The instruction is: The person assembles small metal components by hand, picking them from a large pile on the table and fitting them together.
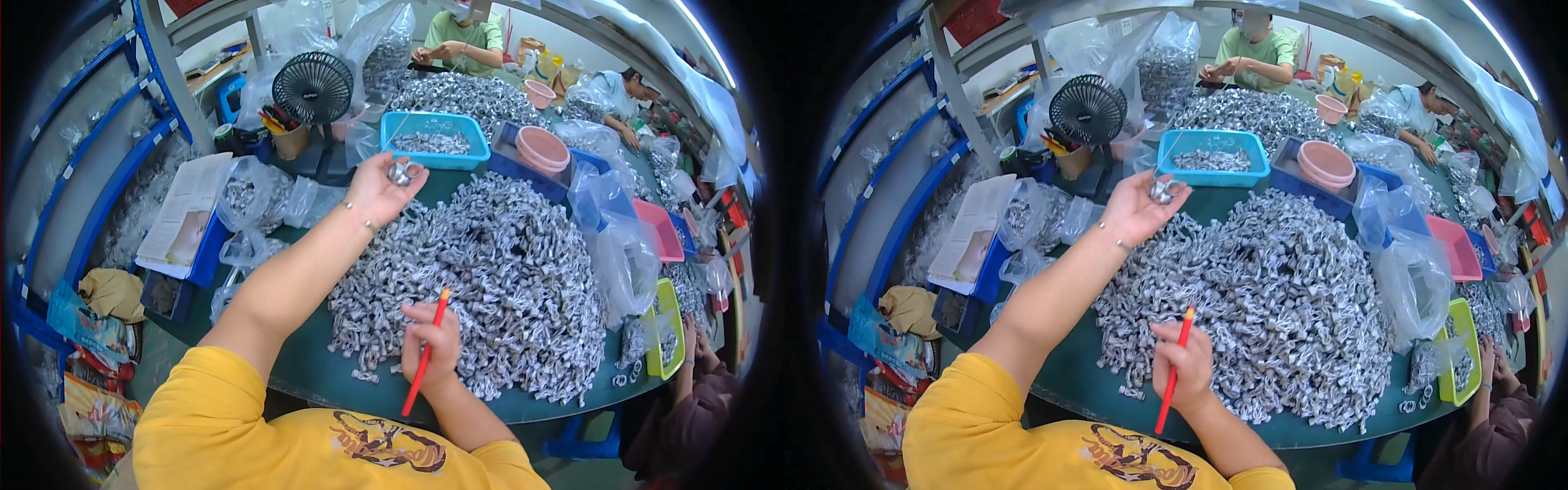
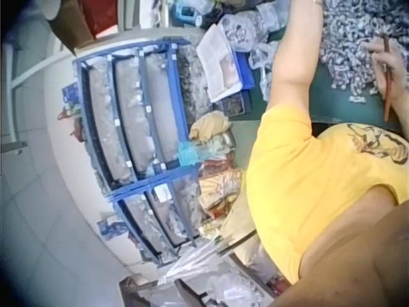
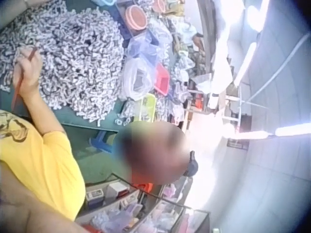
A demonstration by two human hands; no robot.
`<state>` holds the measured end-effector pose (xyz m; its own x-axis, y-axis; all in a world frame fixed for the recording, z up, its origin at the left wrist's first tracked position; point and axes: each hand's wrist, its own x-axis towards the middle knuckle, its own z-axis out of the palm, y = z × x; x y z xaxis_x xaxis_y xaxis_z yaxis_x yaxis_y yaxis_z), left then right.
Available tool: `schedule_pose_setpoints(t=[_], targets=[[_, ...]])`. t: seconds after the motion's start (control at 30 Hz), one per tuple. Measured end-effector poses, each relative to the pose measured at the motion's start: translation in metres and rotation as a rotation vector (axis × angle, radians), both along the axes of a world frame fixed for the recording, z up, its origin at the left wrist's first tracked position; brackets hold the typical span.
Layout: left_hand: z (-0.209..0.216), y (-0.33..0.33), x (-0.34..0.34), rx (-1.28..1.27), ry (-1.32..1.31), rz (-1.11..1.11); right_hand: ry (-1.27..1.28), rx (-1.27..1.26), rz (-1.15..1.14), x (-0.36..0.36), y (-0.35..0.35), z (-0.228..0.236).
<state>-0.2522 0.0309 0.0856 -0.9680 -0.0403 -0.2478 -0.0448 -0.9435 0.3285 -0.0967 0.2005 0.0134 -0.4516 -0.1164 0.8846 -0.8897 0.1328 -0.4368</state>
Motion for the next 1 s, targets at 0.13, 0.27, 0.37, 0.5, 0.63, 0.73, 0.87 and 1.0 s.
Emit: schedule_pose_setpoints(t=[0.13,0.27,0.37,0.5,0.63,0.73,0.87,1.0], targets=[[0.000,0.015,-0.064,-0.037,0.055,0.020,0.072,0.102,0.071,0.004,0.001,0.001],[-0.007,0.021,-0.116,0.012,-0.001,0.037,0.016,0.049,0.045,0.001,0.001,0.000],[-0.008,0.024,-0.155,-0.031,-0.034,0.046,-0.028,0.009,0.018,-0.003,0.003,0.000],[-0.003,0.023,-0.210,-0.213,-0.028,0.085,-0.073,0.016,0.026,-0.005,0.006,0.005],[0.010,0.015,-0.250,-0.296,-0.008,0.123,-0.130,0.036,0.063,-0.006,0.008,0.005],[0.033,0.044,-0.242,-0.457,0.065,0.047,-0.164,0.005,0.042,-0.010,0.011,0.000],[0.035,0.044,-0.253,-0.638,0.102,-0.013,-0.191,0.011,0.060,-0.010,0.010,-0.002],[0.028,0.046,-0.264,-0.719,0.102,-0.126,-0.206,0.024,0.070,-0.013,0.011,-0.007]])
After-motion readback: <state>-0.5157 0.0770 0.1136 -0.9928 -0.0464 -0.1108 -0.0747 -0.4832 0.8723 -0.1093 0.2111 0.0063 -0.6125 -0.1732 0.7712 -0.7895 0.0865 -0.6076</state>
